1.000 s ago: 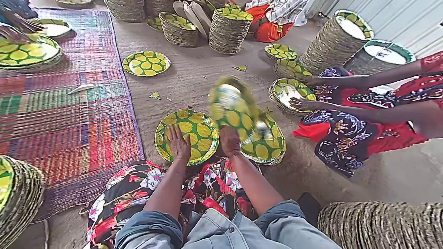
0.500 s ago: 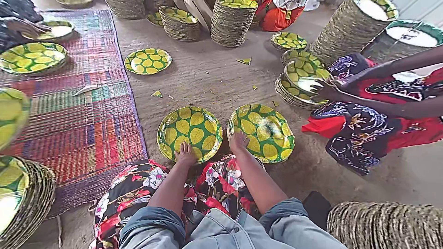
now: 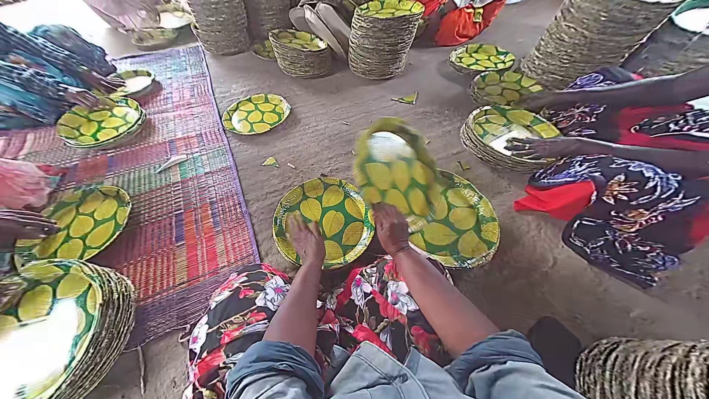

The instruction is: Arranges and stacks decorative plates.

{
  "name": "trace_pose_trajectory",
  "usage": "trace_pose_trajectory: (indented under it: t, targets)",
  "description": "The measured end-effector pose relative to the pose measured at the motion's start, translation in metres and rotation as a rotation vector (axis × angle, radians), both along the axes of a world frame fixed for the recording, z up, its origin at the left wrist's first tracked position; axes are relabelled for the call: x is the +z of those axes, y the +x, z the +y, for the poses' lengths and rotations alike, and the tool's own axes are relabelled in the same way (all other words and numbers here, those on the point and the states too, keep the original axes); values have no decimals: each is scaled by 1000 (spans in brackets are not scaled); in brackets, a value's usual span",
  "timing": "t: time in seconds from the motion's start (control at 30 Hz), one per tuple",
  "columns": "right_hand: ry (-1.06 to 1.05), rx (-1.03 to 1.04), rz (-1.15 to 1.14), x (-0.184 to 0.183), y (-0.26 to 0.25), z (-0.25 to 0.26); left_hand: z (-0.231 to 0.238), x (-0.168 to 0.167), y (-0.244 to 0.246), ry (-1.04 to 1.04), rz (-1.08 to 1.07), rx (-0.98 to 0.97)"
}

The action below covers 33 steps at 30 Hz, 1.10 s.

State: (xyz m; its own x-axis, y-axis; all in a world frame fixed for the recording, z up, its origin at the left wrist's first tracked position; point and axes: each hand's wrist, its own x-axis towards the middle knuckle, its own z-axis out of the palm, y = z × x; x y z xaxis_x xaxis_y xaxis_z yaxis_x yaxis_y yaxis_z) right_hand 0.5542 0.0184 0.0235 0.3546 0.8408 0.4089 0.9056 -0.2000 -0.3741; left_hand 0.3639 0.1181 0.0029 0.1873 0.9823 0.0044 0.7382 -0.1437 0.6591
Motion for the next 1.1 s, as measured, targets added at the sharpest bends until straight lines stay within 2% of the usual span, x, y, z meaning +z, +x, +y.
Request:
trace_pose_trajectory:
  t: [0.07,0.13,0.17,0.2,0.27,0.37,0.47,0.5,0.6,0.7,0.8,0.87,1.0,1.1]
  targets:
    - [-284,299,78,0,-13,3,9,6,-8,0,-205,363]
    - [-642,477,77,-7,-20,10,19,3,-20,-187,-305,685]
    - [-799,494,82,-9,-22,13,21,1,-25,-316,-380,761]
    - [-891,471,109,-11,-23,15,17,1,-28,-422,-438,758]
    - [-956,402,113,-9,-22,18,15,-6,-31,-525,-513,700]
    - [-955,308,76,-12,-15,19,14,-6,-28,-588,-559,699]
    - [-884,228,100,-14,-10,18,10,7,-23,-636,-625,642]
    - [-792,202,115,-12,-9,17,10,9,-21,-628,-652,619]
    - [-337,170,130,-11,-6,13,11,18,-17,-557,-810,643]
    - [-128,95,107,-10,-1,9,20,35,-23,-389,-1024,823]
    - [-143,28,136,-5,3,5,43,53,-45,-236,-1305,995]
    - [-220,-95,160,3,2,3,59,62,-61,-253,-1393,970]
    - [-439,-387,237,9,6,4,54,54,-58,-543,-1338,762]
    - [-668,-451,281,6,9,6,39,45,-40,-664,-1241,637]
